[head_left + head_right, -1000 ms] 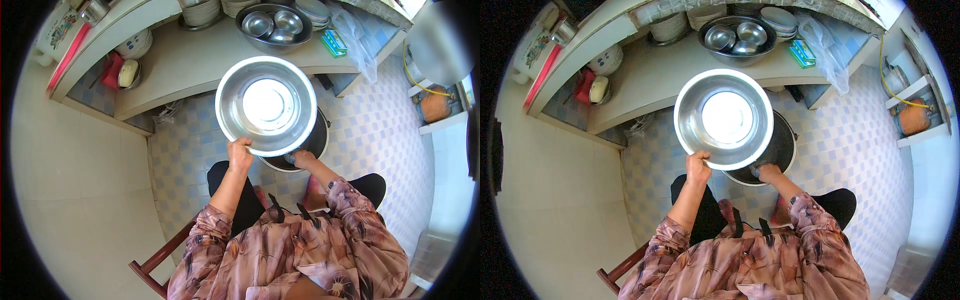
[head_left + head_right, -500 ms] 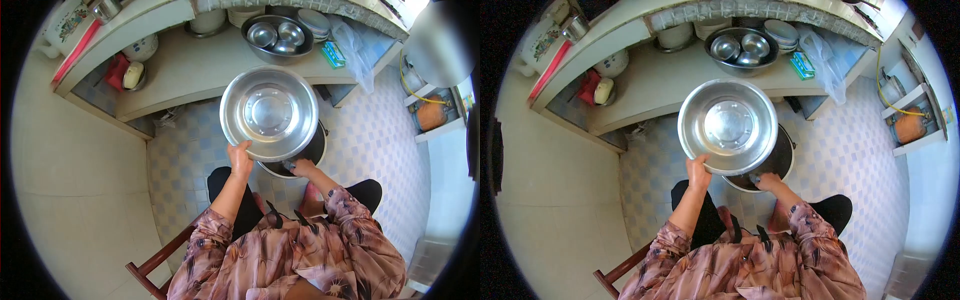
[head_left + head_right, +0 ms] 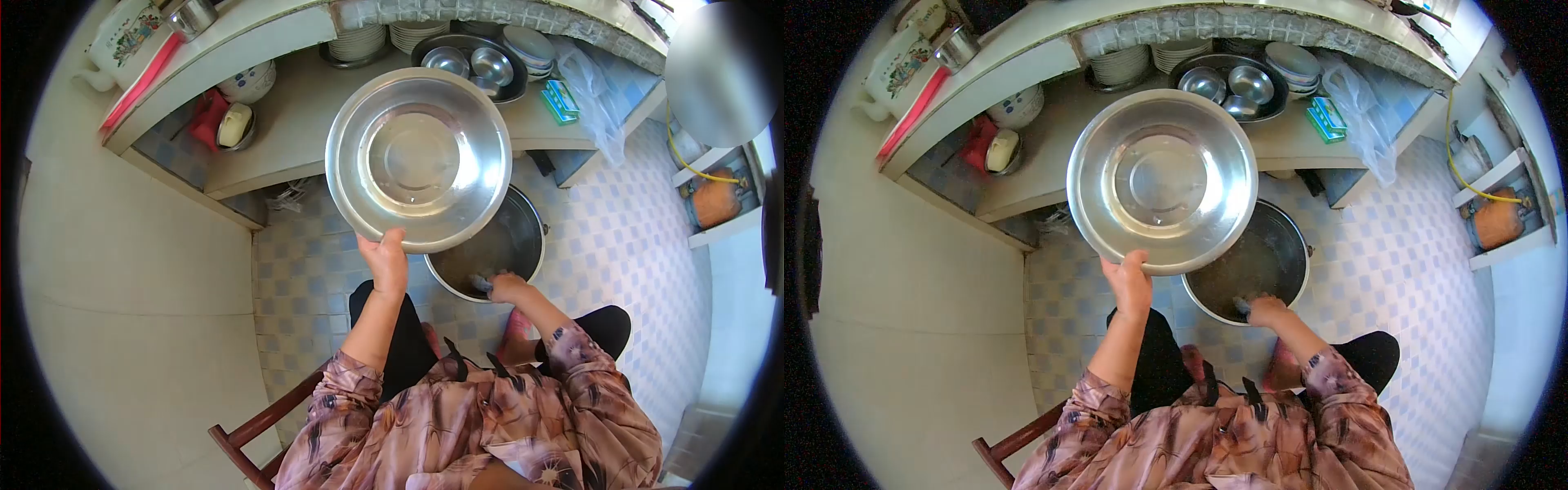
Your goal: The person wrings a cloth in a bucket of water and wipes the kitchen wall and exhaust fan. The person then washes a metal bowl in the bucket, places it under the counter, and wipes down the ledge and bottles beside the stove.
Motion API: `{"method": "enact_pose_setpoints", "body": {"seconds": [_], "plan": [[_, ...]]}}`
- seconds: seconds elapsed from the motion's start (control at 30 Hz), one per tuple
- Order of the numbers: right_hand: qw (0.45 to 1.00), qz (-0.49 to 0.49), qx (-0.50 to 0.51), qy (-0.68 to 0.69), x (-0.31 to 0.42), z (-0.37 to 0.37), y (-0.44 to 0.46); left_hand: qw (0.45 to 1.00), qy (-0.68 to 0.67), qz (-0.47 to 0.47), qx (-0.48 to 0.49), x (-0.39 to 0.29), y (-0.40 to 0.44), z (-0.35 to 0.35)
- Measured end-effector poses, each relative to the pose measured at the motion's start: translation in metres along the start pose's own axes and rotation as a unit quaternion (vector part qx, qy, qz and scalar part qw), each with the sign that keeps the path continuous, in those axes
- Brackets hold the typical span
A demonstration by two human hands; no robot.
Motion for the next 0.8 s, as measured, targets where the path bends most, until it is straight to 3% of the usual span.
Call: {"method": "enact_pose_setpoints", "body": {"seconds": [0.07,0.13,0.2,0.23,0.27,0.3,0.37,0.43,0.47,0.5,0.6,0.7,0.8], "plan": [[0.991,-0.121,0.053,-0.014,0.042,-0.045,-0.046,0.999,0.021,0.033,0.009,-0.003,-0.01,0.004],[0.924,-0.223,0.171,0.258,0.069,-0.09,-0.09,0.992,0.089,0.082,0.039,-0.011,-0.021,0.013],[0.814,-0.289,0.173,0.473,0.094,-0.129,-0.119,0.992,0.08,0.087,0.053,-0.013,-0.032,0.024],[0.826,-0.327,0.031,0.458,0.104,-0.143,-0.121,0.991,0.07,0.099,0.062,-0.012,-0.037,0.029],[0.877,-0.341,-0.197,0.274,0.114,-0.16,-0.123,0.991,0.068,0.097,0.067,-0.01,-0.041,0.034],[0.878,-0.336,-0.2,0.276,0.122,-0.161,-0.117,0.989,0.07,0.111,0.074,-0.009,-0.047,0.038],[0.843,-0.337,-0.381,0.175,0.13,-0.167,-0.109,0.986,0.07,0.126,0.085,-0.006,-0.056,0.042],[0.859,-0.303,-0.383,0.152,0.138,-0.166,-0.102,0.976,0.101,0.12,0.15,0.002,-0.065,0.043],[0.873,-0.272,-0.383,0.128,0.139,-0.165,-0.099,0.957,0.165,0.177,0.161,0.002,-0.068,0.045],[0.873,-0.272,-0.383,0.129,0.138,-0.163,-0.098,0.956,0.166,0.177,0.162,0.004,-0.071,0.045],[0.869,-0.279,-0.395,0.103,0.137,-0.16,-0.098,0.974,0.074,0.106,0.187,0.012,-0.077,0.046],[0.875,-0.264,-0.396,0.086,0.134,-0.159,-0.1,0.956,0.152,0.171,0.186,0.016,-0.077,0.044],[0.858,-0.287,-0.422,0.065,0.131,-0.154,-0.096,0.971,0.079,0.116,0.191,0.013,-0.082,0.047]]}}
Point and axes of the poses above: each hand's wrist, its own y-axis towards the middle knuckle, its own z-axis out of the palm, x = y × z, the point moved 3 cm from there along y, towards the middle knuckle, and after that the axes turned 12 degrees about y, right-handed, at the moved point
